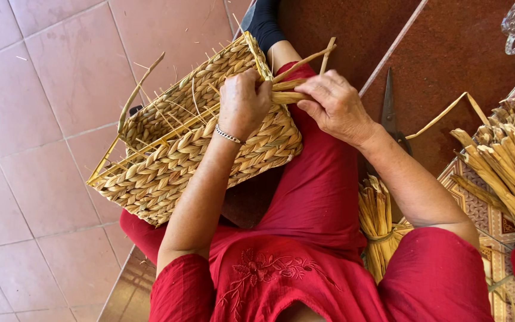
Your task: The person weaves a rectangular basket using dried palm leaves, interlacing strands through the vertical frame and trimming excess with scissors. The basket is held on the lap and rotated as needed to continue the weave.
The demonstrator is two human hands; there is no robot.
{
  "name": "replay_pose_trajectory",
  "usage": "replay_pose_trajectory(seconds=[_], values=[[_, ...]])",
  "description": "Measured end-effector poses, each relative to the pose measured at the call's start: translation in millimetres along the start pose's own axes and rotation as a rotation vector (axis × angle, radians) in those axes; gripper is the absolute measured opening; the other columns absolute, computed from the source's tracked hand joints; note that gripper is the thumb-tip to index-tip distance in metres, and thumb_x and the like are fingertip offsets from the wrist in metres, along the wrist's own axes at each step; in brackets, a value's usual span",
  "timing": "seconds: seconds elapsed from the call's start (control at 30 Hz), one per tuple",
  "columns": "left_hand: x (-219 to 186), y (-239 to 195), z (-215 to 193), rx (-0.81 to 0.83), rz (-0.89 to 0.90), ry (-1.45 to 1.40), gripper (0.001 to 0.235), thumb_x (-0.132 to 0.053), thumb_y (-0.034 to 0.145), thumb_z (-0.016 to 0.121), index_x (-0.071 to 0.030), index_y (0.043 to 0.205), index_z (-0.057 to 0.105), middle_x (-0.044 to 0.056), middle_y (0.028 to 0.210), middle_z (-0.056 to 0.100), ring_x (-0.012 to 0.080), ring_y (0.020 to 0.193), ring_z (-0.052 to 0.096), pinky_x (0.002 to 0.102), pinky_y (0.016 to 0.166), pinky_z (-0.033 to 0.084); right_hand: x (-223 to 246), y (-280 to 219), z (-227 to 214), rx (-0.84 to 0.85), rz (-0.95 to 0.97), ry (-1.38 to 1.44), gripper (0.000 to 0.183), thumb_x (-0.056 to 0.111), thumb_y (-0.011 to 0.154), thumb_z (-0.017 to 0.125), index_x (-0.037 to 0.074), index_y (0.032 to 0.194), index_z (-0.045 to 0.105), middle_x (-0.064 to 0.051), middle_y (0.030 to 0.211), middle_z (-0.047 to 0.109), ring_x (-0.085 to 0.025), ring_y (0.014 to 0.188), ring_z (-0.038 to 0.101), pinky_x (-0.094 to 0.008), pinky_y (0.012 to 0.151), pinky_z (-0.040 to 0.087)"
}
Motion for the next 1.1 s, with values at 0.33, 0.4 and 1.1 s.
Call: replay_pose_trajectory(seconds=[0.33, 0.4, 1.1], values=[[-5.1, -3.6, -7.8, -0.067, 0.046, -0.085, 0.024, -0.018, 0.09, 0.067, -0.001, 0.074, 0.071, 0.016, 0.062, 0.068, 0.0257, 0.052, 0.067, 0.042, 0.059, 0.056, -29.9, 51.4, -7.1, -0.079, -0.241, -0.359, 0.019, 0.025, 0.107, 0.077, 0.01, 0.097, 0.069, -0.004, 0.088, 0.071, -0.019, 0.077, 0.063, -0.034, 0.066, 0.054], [-4.2, -2.1, -10.4, -0.033, -0.032, -0.101, 0.029, -0.02, 0.094, 0.066, 0.0, 0.073, 0.069, 0.017, 0.059, 0.065, 0.0268, 0.05, 0.065, 0.043, 0.058, 0.055, -49.0, 64.0, 20.9, 0.018, -0.074, -0.208, 0.02, 0.026, 0.106, 0.076, 0.01, 0.097, 0.071, -0.003, 0.079, 0.069, -0.02, 0.071, 0.062, -0.034, 0.061, 0.054], [14.1, -134.4, -225.8, -0.045, 0.074, -0.442, 0.021, -0.011, 0.092, 0.073, -0.002, 0.074, 0.067, -0.001, 0.06, 0.062, 0.0031, 0.053, 0.055, 0.022, 0.047, 0.043, 92.9, 67.3, -42.2, 0.247, -0.08, 0.46, 0.025, 0.027, 0.106, 0.069, 0.003, 0.101, 0.074, -0.005, 0.091, 0.074, -0.01, 0.079, 0.07, -0.026, 0.069, 0.055]])
Point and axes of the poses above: each hand's wrist, its own y-axis towards the middle knuckle, its own z-axis out of the palm, x = y × z, the point moved 3 cm from there along y, towards the middle knuckle
